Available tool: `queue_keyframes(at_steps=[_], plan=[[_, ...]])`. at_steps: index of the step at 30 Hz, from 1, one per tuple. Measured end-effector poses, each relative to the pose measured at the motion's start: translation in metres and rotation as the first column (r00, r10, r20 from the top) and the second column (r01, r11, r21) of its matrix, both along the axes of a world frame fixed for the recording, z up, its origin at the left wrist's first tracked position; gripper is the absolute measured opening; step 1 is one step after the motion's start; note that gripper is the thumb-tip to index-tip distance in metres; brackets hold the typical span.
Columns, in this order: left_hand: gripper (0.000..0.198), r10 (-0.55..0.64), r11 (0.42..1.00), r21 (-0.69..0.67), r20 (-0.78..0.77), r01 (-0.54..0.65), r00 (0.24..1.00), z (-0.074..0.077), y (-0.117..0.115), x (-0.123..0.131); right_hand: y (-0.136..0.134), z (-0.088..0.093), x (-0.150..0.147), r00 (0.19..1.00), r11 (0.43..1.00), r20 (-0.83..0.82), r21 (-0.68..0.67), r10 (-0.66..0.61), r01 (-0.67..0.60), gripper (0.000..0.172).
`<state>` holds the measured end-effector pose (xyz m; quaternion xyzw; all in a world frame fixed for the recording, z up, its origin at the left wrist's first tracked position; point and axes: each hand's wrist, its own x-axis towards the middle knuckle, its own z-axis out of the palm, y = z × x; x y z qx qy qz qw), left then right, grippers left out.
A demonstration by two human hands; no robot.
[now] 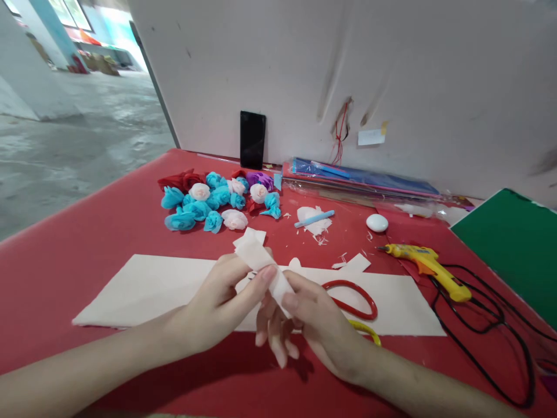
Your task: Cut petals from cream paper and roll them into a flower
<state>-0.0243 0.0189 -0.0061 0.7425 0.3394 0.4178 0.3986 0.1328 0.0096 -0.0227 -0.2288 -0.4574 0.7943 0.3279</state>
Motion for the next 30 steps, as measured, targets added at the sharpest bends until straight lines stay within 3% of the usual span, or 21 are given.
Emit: queue_keyframes(at_steps=[3, 8, 14, 18, 21, 24, 30], plan=[[0.031, -0.043, 0.999, 0.016, 0.007, 0.043, 0.999, 0.002, 0.000, 0.000, -0.002, 0.004, 0.000, 0.995, 0.996, 0.034, 0.014, -0.093, 0.093, 0.019], [0.032, 0.076, 0.992, 0.098, -0.007, -0.075, 0.997, 0.001, 0.001, 0.000, -0.004, 0.007, 0.001, 0.964, 0.962, 0.075, 0.117, -0.257, 0.247, 0.018], [0.028, 0.107, 0.991, 0.085, 0.019, -0.108, 0.994, 0.000, 0.005, -0.002, 0.006, 0.016, 0.008, 0.923, 0.925, 0.105, 0.131, -0.371, 0.357, 0.018], [0.027, 0.154, 0.978, 0.145, -0.018, -0.150, 0.988, 0.002, 0.003, 0.001, 0.016, 0.025, 0.014, 0.889, 0.892, 0.123, 0.174, -0.440, 0.418, 0.020], [0.028, 0.130, 0.979, 0.161, -0.029, -0.124, 0.991, 0.001, 0.002, 0.001, 0.024, 0.031, 0.022, 0.869, 0.868, 0.131, 0.226, -0.478, 0.443, 0.019], [0.033, 0.042, 0.994, 0.098, -0.001, -0.042, 0.999, -0.004, 0.004, -0.001, 0.031, 0.036, 0.031, 0.867, 0.867, 0.141, 0.238, -0.478, 0.439, 0.018], [0.036, -0.033, 0.985, -0.168, 0.002, 0.033, 0.999, -0.007, 0.013, -0.003, 0.029, 0.039, 0.030, 0.918, 0.952, 0.275, 0.190, -0.287, 0.240, 0.013]])
